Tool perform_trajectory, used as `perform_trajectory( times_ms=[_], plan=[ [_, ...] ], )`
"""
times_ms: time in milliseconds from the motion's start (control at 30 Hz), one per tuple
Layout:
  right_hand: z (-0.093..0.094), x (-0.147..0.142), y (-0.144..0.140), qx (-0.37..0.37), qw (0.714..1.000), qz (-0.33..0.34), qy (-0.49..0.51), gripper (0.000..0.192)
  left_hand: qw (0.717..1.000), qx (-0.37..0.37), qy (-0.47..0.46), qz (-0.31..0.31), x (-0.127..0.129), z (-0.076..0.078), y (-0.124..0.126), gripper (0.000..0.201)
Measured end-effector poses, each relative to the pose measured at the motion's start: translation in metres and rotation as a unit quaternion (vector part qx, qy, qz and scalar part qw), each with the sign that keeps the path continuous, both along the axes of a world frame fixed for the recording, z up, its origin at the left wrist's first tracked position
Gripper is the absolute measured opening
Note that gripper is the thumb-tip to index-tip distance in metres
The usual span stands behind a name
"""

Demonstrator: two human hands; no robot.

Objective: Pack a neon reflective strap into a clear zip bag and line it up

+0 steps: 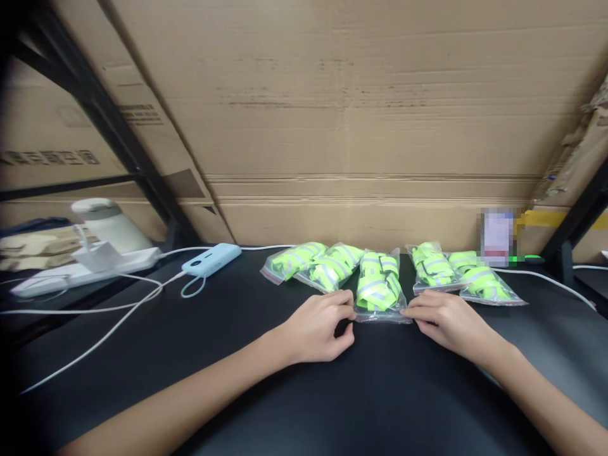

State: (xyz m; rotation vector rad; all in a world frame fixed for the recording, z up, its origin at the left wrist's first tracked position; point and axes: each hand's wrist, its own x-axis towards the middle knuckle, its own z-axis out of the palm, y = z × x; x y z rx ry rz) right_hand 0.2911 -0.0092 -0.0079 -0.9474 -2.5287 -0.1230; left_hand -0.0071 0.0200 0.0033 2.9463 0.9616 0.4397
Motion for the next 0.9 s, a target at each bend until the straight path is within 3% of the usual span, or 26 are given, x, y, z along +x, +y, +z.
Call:
perform_trajectory(
  times_ms=[167, 333, 500, 633, 900],
  plan=[
    [-0.002, -0.003, 0.001, 0.065, 0.997, 0.026, -0.022, 0.025, 0.999, 0.042, -0.006, 0.021, 0.004, -0.004, -0.001, 0.026],
    [-0.007, -0.010, 0.000, 0.087, 0.991, 0.025, 0.094, 0.018, 0.991, 0.120, -0.057, 0.003, 0.005, -0.014, 0.004, 0.042],
    [-0.006, -0.011, 0.000, 0.071, 0.984, 0.010, 0.161, 0.016, 0.977, 0.177, -0.111, -0.048, 0.007, -0.020, 0.011, 0.017],
    [-0.004, -0.015, -0.002, 0.067, 0.985, 0.002, 0.159, 0.012, 0.970, 0.205, -0.116, -0.063, 0.009, -0.022, 0.013, 0.025],
    [-0.002, -0.025, -0.007, 0.148, 0.986, 0.008, 0.080, 0.014, 0.966, 0.229, -0.095, -0.073, 0.014, -0.021, 0.013, 0.025]
  ],
)
